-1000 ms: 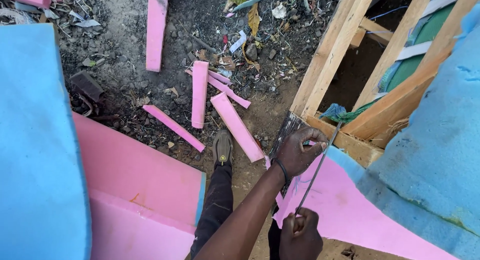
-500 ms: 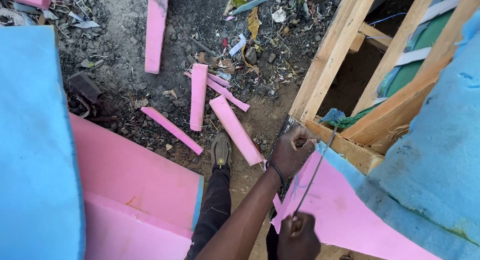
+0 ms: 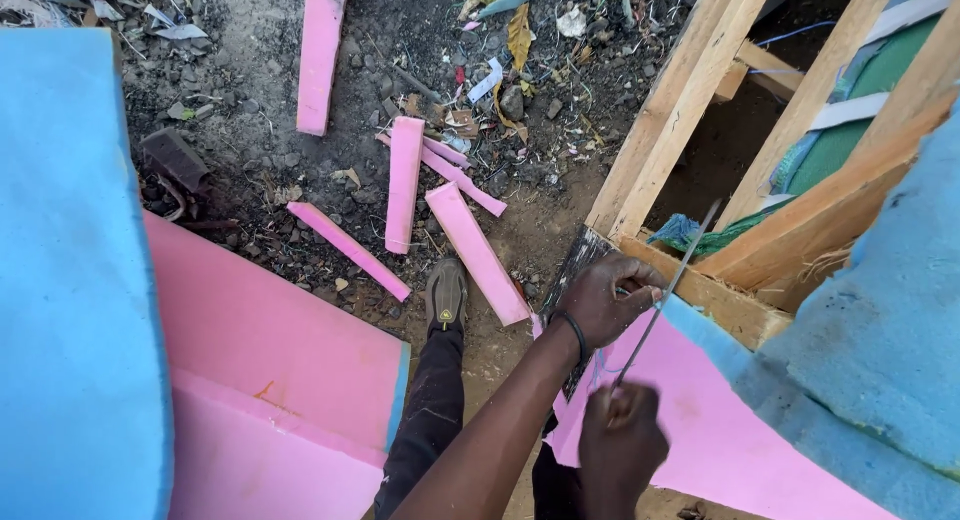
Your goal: Measuring and cutting foam sheets for upholstery using a tape measure and a metal cutting tool.
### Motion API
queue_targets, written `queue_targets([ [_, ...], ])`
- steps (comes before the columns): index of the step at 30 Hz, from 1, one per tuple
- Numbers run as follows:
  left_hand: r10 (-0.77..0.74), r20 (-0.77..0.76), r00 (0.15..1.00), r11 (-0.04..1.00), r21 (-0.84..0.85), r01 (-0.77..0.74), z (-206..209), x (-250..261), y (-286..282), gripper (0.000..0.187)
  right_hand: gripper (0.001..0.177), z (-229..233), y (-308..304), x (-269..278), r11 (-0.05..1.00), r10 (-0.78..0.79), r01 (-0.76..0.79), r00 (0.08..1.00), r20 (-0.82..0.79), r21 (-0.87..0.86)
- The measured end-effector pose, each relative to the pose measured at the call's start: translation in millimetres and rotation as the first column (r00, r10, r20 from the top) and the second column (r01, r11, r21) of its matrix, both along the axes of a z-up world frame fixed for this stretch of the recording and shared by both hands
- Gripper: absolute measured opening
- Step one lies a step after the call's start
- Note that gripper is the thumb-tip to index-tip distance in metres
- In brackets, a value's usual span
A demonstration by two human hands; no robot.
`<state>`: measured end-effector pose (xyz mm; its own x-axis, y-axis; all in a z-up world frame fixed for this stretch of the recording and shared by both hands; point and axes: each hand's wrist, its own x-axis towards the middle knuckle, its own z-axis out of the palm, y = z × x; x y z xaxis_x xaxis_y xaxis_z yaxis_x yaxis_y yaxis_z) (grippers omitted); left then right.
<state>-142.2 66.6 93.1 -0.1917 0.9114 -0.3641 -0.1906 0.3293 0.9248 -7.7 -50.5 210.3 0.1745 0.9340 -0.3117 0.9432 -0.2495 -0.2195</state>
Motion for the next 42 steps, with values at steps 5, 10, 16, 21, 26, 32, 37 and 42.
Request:
queue_targets([
  [5,0.001,-0.098,0.995,0.999,0.049,0.004,-14,7,5,0.012,0.018,-12,47,-11,0.989,0.075,-0.065,0.994,-0.073,0.133],
  [10,-0.03,-0.096,0.995,0.999,0.016,0.031,-20,18,-4,0.022,0.015,2,-54,4,0.995,-0.064,0.068,0.997,0.05,-0.075],
  [16,0.045,-0.104,0.994,0.998,0.045,-0.041,-25,25,4,0.022,0.007,-27,45,-4,0.989,0.095,-0.092,0.995,-0.02,0.117],
  [21,0.05,-0.102,0.993,0.998,0.037,-0.046,-19,15,7,0.024,0.029,-19,4,-7,0.996,0.041,-0.038,0.999,-0.035,0.077],
  [26,0.033,-0.055,0.998,0.999,-0.024,-0.035,-11,14,-3,0.028,0.018,-17,-69,19,0.981,-0.08,0.101,0.988,0.129,-0.163],
  [32,0.019,-0.02,1.0,0.995,-0.093,-0.02,-6,7,2,0.033,0.007,-52,61,2,0.964,0.186,-0.165,0.979,-0.083,0.21],
  [37,0.096,0.111,0.989,0.995,-0.038,-0.092,-31,22,-16,0.046,0.018,-25,-63,27,0.981,-0.038,0.052,0.996,0.078,-0.184],
  [42,0.174,0.283,0.943,0.981,-0.127,-0.144,-31,17,-16,0.06,0.027,-43,-18,22,0.963,-0.062,0.087,0.993,0.104,-0.254],
])
